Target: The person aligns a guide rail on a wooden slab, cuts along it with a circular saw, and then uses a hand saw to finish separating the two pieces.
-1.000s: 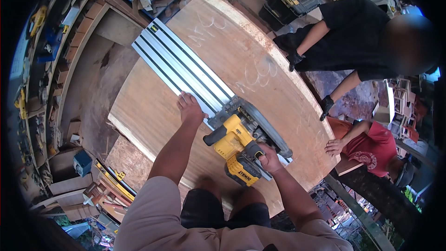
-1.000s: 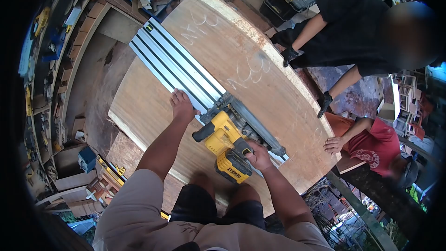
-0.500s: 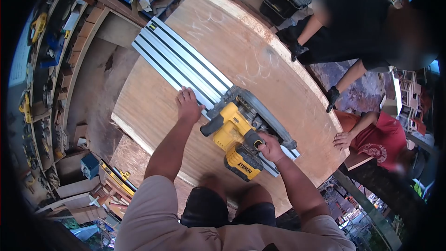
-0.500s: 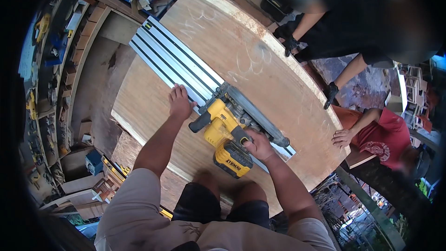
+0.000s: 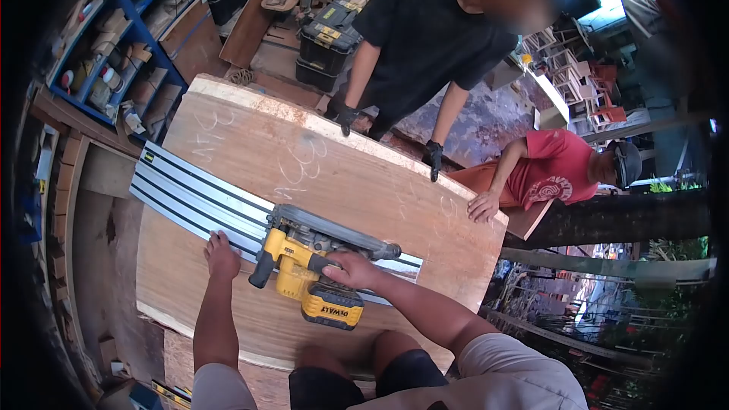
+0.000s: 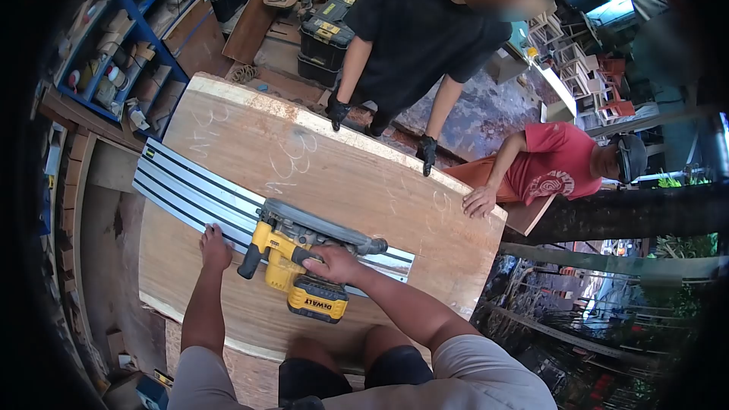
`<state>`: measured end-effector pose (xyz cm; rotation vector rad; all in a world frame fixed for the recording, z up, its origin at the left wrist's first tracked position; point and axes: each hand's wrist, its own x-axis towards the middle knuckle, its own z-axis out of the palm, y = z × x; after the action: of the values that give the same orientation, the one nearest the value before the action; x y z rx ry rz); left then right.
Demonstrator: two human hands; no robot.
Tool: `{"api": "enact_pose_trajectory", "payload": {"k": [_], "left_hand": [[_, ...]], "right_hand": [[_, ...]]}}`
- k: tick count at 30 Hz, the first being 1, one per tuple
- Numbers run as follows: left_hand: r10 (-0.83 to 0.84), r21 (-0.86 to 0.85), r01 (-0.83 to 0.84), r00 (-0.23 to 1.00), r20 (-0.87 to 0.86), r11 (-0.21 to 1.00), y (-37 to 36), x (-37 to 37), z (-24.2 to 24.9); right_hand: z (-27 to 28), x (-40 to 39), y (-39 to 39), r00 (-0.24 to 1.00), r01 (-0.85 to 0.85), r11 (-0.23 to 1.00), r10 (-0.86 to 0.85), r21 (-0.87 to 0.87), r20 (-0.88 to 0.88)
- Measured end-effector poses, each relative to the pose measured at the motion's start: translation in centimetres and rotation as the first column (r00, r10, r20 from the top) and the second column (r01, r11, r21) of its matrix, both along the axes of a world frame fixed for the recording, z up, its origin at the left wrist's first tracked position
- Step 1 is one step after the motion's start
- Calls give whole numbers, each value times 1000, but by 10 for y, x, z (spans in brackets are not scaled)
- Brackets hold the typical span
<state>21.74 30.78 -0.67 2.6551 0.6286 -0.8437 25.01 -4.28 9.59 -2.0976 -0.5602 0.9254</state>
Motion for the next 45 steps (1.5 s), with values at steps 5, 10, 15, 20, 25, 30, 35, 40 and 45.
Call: {"api": "enact_pose_trajectory", "payload": {"k": [5,10,15,20,25,30,35,40,45], "left_hand": [[-4,-2,4,1000,-4,1000,5,0,-1],[-21,-19,22,998,51,1000,18,-8,-11],[-10,11,10,1000,-4,1000,16,-3,5],[-67,39,66,998,16,997,19,-8,2],[-69,38,69,997,15,997,14,-10,9],[-89,63,87,996,29,994,6,-15,11],[-124,87,118,990,61,989,-15,-29,17],[-154,92,136,958,242,986,-28,-43,4],[-42,-51,63,939,340,997,-39,-48,12]], "right_hand": [[18,0,12,992,114,985,-120,-128,-37],[-8,-4,7,987,153,987,-149,-52,58],[1,3,11,994,97,995,-99,36,40],[1,4,11,995,87,996,-89,25,51],[-5,2,9,991,107,993,-111,58,79],[-2,6,17,992,99,995,-101,28,79],[1,3,14,988,105,994,-105,8,115],[-10,2,11,984,127,990,-135,67,120],[-16,2,10,982,118,991,-126,64,139]]}}
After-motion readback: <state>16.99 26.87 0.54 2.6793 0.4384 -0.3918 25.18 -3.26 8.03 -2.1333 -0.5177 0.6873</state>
